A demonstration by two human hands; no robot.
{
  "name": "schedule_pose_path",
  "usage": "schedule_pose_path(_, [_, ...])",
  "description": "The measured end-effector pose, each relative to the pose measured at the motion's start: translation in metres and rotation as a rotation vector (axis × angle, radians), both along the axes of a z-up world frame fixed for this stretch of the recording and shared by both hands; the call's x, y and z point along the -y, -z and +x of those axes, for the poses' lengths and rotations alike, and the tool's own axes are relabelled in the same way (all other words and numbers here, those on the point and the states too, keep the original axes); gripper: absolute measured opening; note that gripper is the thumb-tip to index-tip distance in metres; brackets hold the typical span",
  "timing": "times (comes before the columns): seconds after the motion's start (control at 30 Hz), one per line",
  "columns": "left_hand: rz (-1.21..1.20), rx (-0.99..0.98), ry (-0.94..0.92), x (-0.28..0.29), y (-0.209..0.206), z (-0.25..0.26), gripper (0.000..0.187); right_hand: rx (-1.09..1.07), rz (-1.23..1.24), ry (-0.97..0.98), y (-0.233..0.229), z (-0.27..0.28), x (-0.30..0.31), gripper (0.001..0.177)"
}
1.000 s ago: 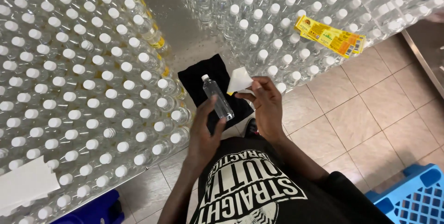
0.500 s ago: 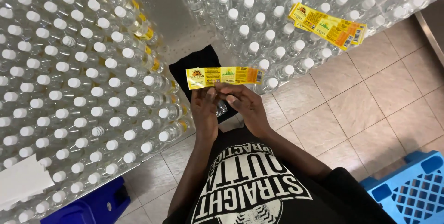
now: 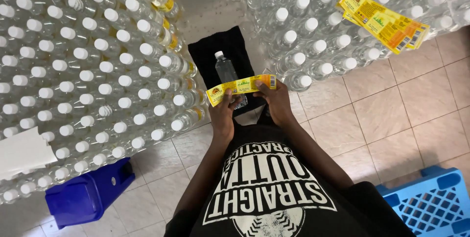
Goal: Manually applying adhesive labels to plastic water bottles by peeling them from a backing and wrapping them around the bottle body.
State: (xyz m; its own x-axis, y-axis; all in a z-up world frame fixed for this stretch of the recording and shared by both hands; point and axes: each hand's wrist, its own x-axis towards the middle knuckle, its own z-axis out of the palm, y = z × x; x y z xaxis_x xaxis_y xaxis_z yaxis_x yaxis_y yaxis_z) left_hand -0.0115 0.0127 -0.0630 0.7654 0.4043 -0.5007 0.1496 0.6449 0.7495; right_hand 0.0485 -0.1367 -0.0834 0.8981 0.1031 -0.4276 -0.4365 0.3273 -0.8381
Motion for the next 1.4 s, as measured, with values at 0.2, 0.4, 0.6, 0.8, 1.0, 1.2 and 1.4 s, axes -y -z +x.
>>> schedule_pose_path(0.2, [0.148,-0.177,-0.055,-0.004,0.049,-0.015,0.056,-0.148,-0.129,-0.057,0.050,0.004,-0.007,0.042])
schedule_pose_path(0.4, [0.246,-0.285,-0.121,-0.008,0.067,-0.016,0.054,-0.213,-0.203,-0.134,0.063,0.006,-0.014,0.050])
schedule_pose_path(0.6, [0.253,-0.264,-0.129,-0.001,0.094,-0.027,0.052,-0.229,-0.241,-0.092,0.063,0.006,-0.016,0.045])
schedule_pose_path(0.8, [0.263,-0.271,-0.125,0.000,0.088,-0.028,0.048,-0.253,-0.213,-0.076,0.066,0.007,-0.017,0.043])
schedule_pose_path(1.0, [0.261,-0.280,-0.122,-0.001,0.092,-0.028,0.048,-0.260,-0.176,-0.064,0.068,0.008,-0.017,0.041])
schedule_pose_path(1.2, [0.257,-0.263,-0.122,-0.002,0.095,-0.027,0.049,-0.245,-0.165,-0.060,0.067,0.008,-0.017,0.042])
schedule_pose_path(1.4, [0.320,-0.338,-0.074,-0.001,0.118,-0.030,0.046,-0.206,-0.287,-0.097,0.074,0.005,-0.020,0.044])
